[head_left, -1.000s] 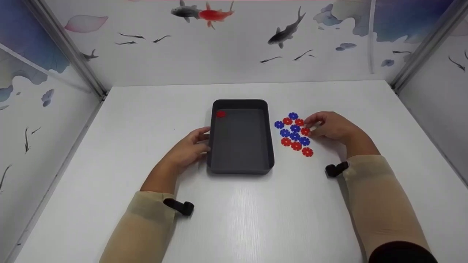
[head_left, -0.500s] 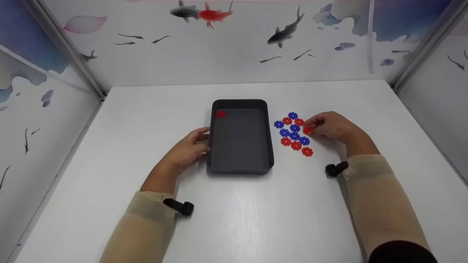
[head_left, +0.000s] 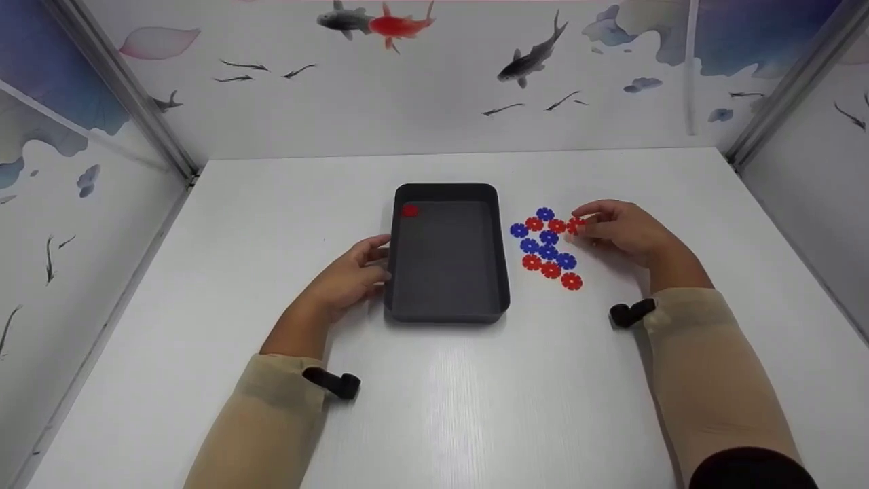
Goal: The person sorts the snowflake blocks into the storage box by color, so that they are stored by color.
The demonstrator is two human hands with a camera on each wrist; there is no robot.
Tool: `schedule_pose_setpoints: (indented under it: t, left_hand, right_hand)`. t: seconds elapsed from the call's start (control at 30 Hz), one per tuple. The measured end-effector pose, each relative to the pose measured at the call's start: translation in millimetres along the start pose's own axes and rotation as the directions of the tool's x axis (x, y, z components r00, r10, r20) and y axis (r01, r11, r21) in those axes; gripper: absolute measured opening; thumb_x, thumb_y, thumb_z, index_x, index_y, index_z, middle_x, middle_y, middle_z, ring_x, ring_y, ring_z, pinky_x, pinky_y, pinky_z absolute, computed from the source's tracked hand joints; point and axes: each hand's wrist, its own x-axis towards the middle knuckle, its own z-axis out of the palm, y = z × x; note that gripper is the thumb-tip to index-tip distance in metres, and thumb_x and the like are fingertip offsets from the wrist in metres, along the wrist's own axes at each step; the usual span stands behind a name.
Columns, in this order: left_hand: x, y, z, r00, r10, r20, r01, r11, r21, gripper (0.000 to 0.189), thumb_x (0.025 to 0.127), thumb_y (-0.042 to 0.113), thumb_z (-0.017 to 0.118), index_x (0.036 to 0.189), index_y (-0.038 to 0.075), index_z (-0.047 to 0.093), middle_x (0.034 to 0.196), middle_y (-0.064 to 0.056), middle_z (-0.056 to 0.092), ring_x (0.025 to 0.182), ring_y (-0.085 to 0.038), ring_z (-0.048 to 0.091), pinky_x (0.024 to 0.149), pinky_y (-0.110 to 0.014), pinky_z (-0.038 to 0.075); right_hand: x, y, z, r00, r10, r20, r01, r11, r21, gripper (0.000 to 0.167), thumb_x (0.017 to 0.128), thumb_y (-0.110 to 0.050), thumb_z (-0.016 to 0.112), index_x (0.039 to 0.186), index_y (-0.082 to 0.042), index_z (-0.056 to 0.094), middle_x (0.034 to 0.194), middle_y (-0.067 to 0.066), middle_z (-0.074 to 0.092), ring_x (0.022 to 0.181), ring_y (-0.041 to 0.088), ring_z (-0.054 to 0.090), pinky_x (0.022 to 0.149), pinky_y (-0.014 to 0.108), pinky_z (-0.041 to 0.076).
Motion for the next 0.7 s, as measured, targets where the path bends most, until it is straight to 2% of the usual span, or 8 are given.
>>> schedule_pose_setpoints:
  t: [0.1,0.2,0.3,0.4,0.57,0.7]
  left_hand:
    - [0.0,-0.3,-0.2,1.000,0.000,0.000,0.000,1.000,0.015,0.076,0.096,0.002,0.057,0.166,0.025,0.038,0.168,-0.005,0.041,0.146,-0.026,0.053,0.117,-0.045,0.050]
    - [-1.0,-0.6,-0.4,1.000,-0.001,0.006,0.001,1.000,0.025,0.076,0.097,0.003,0.058,0.166,0.025,0.037,0.169,-0.005,0.041,0.147,-0.026,0.052,0.118,-0.046,0.049]
    - [-1.4,0.1,-0.5,1.000,-0.001,0.019,0.001,1.000,0.028,0.076,0.097,0.002,0.057,0.167,0.023,0.036,0.169,-0.007,0.040,0.147,-0.028,0.052,0.116,-0.045,0.049]
    - [-1.5,0.2,-0.7,0.999,-0.003,0.032,0.002,1.000,0.026,0.077,0.097,0.002,0.057,0.168,0.022,0.034,0.169,-0.007,0.039,0.147,-0.028,0.052,0.113,-0.043,0.050]
    - [-0.3,-0.7,-1.1,0.999,0.000,0.033,0.000,1.000,0.014,0.078,0.096,0.003,0.058,0.167,0.024,0.035,0.168,-0.007,0.039,0.144,-0.028,0.054,0.111,-0.042,0.052]
    - [1.1,-1.3,-1.3,1.000,0.001,0.028,-0.002,1.000,0.009,0.078,0.096,0.003,0.057,0.167,0.025,0.036,0.169,-0.006,0.039,0.144,-0.028,0.055,0.112,-0.041,0.052]
  right_hand:
    - [-1.2,-2.8,-1.4,1.000,0.002,0.000,-0.002,0.994,0.106,0.044,0.099,-0.040,0.076,0.141,-0.026,0.067,0.132,0.002,0.067,0.117,0.021,0.067,0.093,0.022,0.060]
    - [-5.0,-9.9,0.0,1.000,-0.019,-0.002,0.019,0.967,0.255,0.043,0.101,-0.035,0.075,0.140,-0.020,0.067,0.128,-0.001,0.072,0.116,0.019,0.072,0.094,0.022,0.061]
    - [-11.2,-23.3,4.6,0.998,-0.054,-0.026,0.060,0.920,0.388,0.043,0.100,-0.030,0.076,0.140,-0.014,0.068,0.124,-0.001,0.075,0.115,0.021,0.074,0.094,0.024,0.062]
    - [-19.2,-42.2,12.8,0.994,-0.084,-0.066,0.105,0.878,0.466,0.046,0.098,-0.030,0.079,0.139,-0.012,0.069,0.122,0.001,0.075,0.112,0.022,0.075,0.093,0.024,0.063]
    - [-30.7,-76.8,32.4,0.977,-0.157,-0.142,0.210,0.796,0.568,0.047,0.097,-0.028,0.079,0.138,-0.008,0.069,0.121,0.006,0.074,0.103,0.018,0.076,0.093,0.023,0.062]
    - [-36.8,-101.7,51.3,0.961,-0.222,-0.164,0.275,0.732,0.623,0.041,0.098,-0.025,0.078,0.134,-0.008,0.071,0.120,0.008,0.072,0.100,0.019,0.075,0.093,0.024,0.063]
